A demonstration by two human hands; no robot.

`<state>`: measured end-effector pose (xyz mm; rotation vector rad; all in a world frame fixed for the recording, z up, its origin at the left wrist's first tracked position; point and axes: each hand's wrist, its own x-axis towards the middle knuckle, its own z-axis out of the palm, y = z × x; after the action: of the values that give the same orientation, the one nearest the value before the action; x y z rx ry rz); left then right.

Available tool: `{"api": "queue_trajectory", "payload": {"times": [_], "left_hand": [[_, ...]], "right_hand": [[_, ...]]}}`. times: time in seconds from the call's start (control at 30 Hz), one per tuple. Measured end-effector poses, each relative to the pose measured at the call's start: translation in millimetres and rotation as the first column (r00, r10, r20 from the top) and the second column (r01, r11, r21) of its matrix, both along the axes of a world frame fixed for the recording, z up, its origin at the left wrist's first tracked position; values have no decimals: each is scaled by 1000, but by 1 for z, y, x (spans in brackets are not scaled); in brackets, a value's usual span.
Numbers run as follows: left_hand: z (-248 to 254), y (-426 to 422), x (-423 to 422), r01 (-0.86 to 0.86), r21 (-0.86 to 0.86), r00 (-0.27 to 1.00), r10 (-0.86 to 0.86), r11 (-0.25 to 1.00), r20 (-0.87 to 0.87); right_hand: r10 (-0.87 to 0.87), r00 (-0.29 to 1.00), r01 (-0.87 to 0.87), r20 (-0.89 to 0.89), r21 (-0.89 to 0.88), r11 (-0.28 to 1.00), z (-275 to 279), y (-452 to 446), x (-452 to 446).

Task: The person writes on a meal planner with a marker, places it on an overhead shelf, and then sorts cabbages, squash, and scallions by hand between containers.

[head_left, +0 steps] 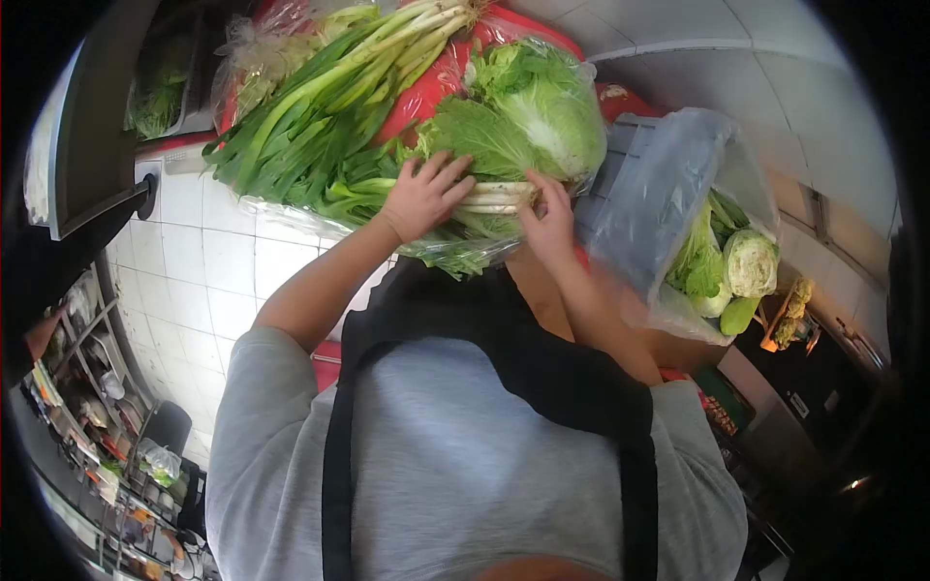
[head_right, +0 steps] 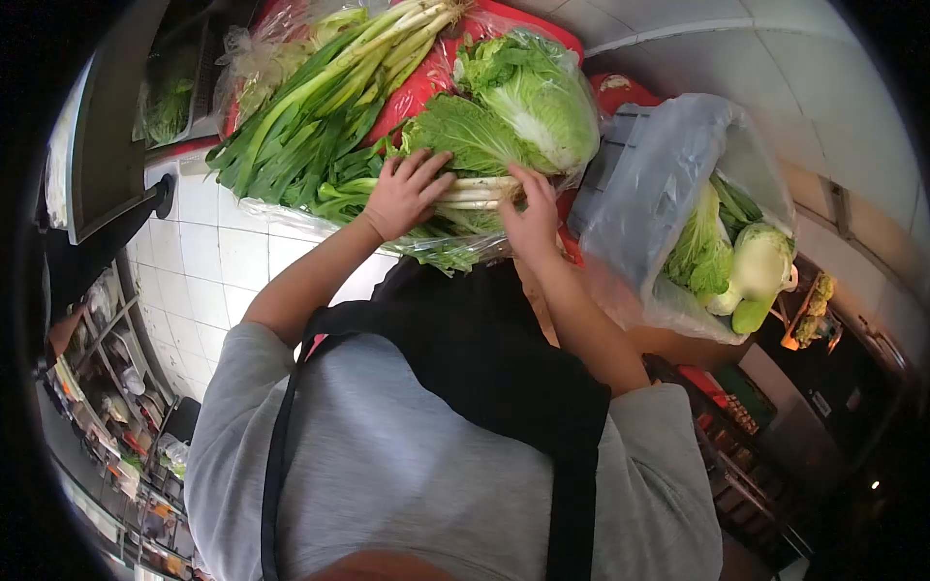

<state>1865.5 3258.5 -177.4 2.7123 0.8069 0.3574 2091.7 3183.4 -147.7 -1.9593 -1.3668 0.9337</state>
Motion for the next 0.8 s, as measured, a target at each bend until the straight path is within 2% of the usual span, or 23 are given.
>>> {"api": "queue_trajectory", "payload": {"times": [0.1, 0.17, 0.23, 0.27, 0.3, 0.33, 0.37, 0.4, 0.43, 0.47, 0.5, 0.53, 0.57, 0.63, 0.67, 0.7, 0.73, 0.77, 0.8], "left_hand": [[14, 15, -6, -88, -141, 995, 94, 986, 35], [23, 34, -16, -227, -216, 955, 260, 950, 142], [29, 58, -26, -439, -284, 861, 490, 852, 140], [26, 74, -31, -489, -280, 833, 538, 826, 133], [23, 94, -35, -538, -276, 802, 584, 797, 123], [15, 110, -38, -576, -326, 785, 618, 749, 33], [13, 124, -39, -560, -328, 801, 599, 761, 22], [9, 126, -36, -598, -237, 792, 611, 766, -25], [4, 130, -25, -629, -144, 776, 628, 764, -59], [-2, 121, -13, -650, -158, 753, 658, 743, -4], [-6, 103, -3, -676, -171, 721, 691, 717, 49], [2, 81, 6, -672, -160, 697, 690, 723, 194], [15, 51, 13, -672, -146, 661, 677, 726, 325], [39, -13, 20, -574, -282, 711, 639, 769, 293], [32, -37, 22, -461, -345, 756, 566, 817, 329], [23, -57, 23, -343, -427, 819, 489, 837, 301], [11, -73, 25, -248, -568, 844, 463, 785, 271], [7, -81, 25, -275, -585, 844, 483, 763, 233], [0, -90, 24, -349, -671, 783, 597, 654, 174]], "right_hand": [[-125, 976, 135, -176, 45, 990, 5, -4, -1], [-194, 945, 232, -264, 122, 965, -9, -5, 4], [-114, 993, 114, 0, 74, 991, -27, -13, 15], [-64, 990, 60, 125, 37, 998, -34, -17, 19], [-66, 990, 79, 124, -99, 992, -40, -20, 23], [-66, 990, 94, 122, -236, 967, -45, -24, 28], [-63, 990, 106, 124, -369, 923, -45, -24, 31], [-138, 990, 133, 32, -539, 831, -49, -17, 37], [-363, 914, 203, -182, -569, 797, -52, -11, 40], [-546, 749, 247, -376, -607, 756, -55, -3, 42], [-672, 514, 254, -533, -654, 713, -55, 8, 40], [-744, 504, 377, -439, -663, 646, -48, 19, 31], [-730, 555, 390, -399, -650, 652, -65, 27, 36], [-717, 634, 429, -289, -640, 638, -116, 13, 52], [-699, 674, 498, -238, -552, 669, -85, 20, 39], [-694, 670, 503, -263, -527, 685, -91, 15, 39], [-686, 666, 504, -293, -502, 703, -106, 10, 46], [-680, 658, 507, -323, -476, 718, -116, 9, 50], [-702, 606, 474, -374, -540, 696, -110, 10, 49]]}}
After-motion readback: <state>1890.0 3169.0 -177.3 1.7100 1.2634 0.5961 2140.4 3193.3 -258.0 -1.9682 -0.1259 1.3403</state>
